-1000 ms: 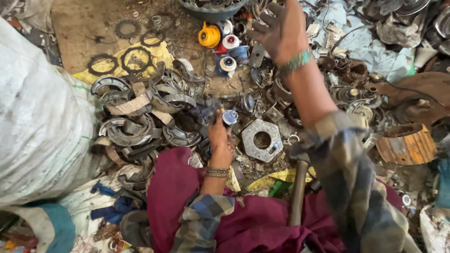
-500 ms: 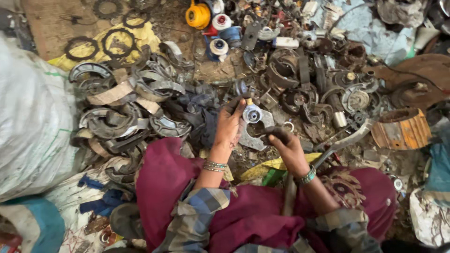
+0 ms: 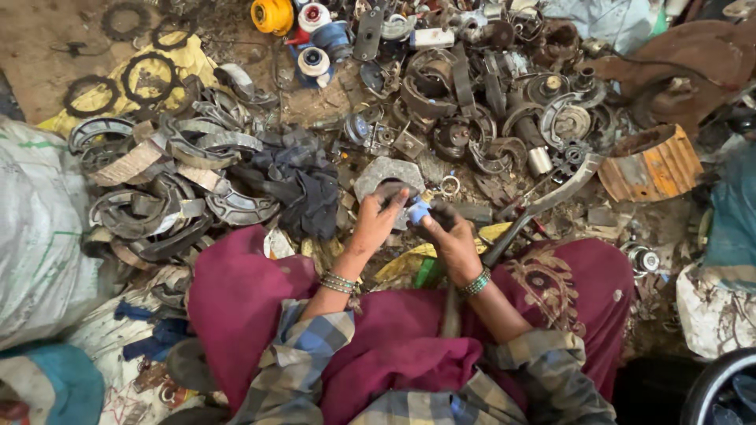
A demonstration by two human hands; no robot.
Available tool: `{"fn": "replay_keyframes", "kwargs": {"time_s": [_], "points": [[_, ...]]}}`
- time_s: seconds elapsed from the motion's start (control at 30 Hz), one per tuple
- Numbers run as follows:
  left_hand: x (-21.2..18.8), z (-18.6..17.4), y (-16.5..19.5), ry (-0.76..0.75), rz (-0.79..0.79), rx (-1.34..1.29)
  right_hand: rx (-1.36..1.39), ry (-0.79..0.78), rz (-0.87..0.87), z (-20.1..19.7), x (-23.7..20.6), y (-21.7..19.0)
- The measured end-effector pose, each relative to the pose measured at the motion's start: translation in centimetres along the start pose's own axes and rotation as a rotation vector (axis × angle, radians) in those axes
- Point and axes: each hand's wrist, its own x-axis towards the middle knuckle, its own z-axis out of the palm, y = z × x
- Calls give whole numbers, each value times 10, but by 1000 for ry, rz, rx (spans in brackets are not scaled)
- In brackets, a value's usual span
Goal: The person sits on the ground and uses a hammer to repeatedly strike small metal parts placed on a hexagonal metal block. They pick up parts from a pile, position them, strike them, and occasionally inspect the result before continuing.
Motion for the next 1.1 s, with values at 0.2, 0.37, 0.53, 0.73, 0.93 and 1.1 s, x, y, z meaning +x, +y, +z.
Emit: {"fn": "replay_keyframes", "kwargs": {"time_s": [0.2,0.37,0.53,0.73,0.93,1.1], "points": [[-26,2,42,-125,361,445,-244,131,-26,-3,-4,1],[-31,0,45,72,196,436,-62,-16,128,10,-14,-14],[-30,-28,0,64,-145,89,-698,-192,-108,0,-25,-36],[-11,-47,-40,114,-142,237,-1260,110,-281,-48,-46,-21],[-14,-39,-34,101,-445,588,-727,280,-150,-68,-48,15],[-18,-37,-31,204,-306,891,-120,336,348,-58,-41,6]]}}
